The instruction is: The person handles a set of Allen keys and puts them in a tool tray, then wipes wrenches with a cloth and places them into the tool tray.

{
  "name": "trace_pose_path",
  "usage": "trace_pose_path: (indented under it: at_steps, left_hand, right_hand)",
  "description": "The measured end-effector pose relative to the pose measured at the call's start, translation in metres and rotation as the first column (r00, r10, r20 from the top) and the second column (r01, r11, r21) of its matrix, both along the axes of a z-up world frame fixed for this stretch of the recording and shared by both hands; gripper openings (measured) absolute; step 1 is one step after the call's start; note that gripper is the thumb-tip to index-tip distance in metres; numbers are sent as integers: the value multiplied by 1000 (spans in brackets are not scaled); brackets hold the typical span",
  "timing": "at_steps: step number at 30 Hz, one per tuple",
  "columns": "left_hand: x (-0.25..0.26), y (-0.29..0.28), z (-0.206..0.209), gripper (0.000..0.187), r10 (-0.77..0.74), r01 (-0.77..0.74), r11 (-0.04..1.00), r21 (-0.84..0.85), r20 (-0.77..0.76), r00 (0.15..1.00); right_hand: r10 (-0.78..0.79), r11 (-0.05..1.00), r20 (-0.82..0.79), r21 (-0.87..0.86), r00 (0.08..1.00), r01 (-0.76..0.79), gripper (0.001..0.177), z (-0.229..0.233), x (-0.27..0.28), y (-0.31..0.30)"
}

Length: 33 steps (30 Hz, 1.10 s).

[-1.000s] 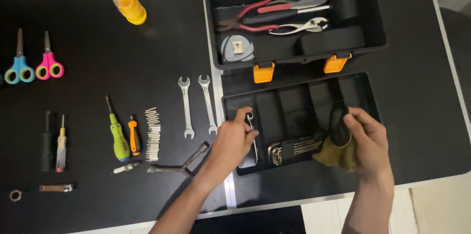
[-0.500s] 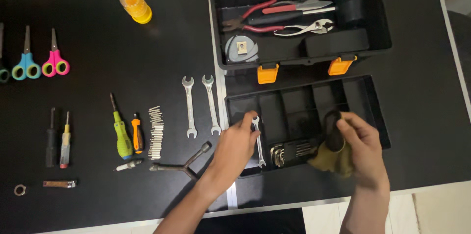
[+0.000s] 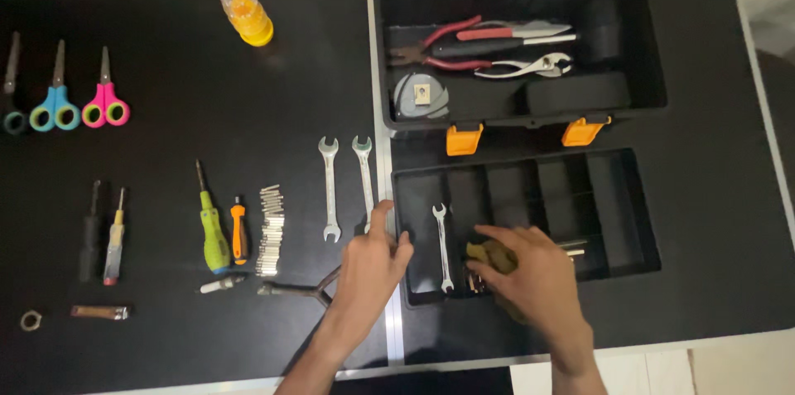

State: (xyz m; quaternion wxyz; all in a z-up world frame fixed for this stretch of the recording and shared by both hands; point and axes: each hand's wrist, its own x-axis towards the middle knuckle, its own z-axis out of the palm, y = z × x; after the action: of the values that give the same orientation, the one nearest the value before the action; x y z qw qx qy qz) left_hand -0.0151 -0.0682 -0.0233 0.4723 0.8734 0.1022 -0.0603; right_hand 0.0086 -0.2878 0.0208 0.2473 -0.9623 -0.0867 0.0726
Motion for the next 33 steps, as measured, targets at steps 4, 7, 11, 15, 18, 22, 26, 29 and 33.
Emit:
trace_pose_path:
  at_steps: [4,7,11,15,18,22,26,29,33]
  left_hand:
    - [9,4,-7,47,-4,5,1000,-2,118,993]
    - [15,8,-11,48,10,-12,1000,24,71,997]
    - [17,9,-15,46,-19,4,996,85,174,985]
    - [13,13,-10,46,-6,2,1000,24,204,979]
    - [11,22,-1,41,31,-33,999,9,190,981]
    - [9,49,8,25,106,-117,992,47,199,974]
    - [14,82,5,21,133,-178,975,131,292,947]
    - [14,93,-1,20,137,-183,970,162,260,956]
    - [16,95,-10,23,43,-119,969,216,324,945]
  right_hand:
    - [-8,999,32,-33,999,9,45,1,4,6]
    - [-20,1000,67,-21,998,22,44,-1,6,11]
    - [8,1000,81,10,997,-9,41,-3,6,8]
    - [-131,962,-68,232,989,144,38,-12,2,-9]
    - [-254,864,-246,378,935,334,34,-24,2,-28]
    - [-74,116,-484,864,872,490,24,-31,-4,-35]
    - [-3,-193,-671,728,741,658,34,-42,-3,-25]
    - [200,-310,-572,733,795,605,42,-67,5,-19]
    - [222,-424,-614,638,757,642,37,-88,6,-13]
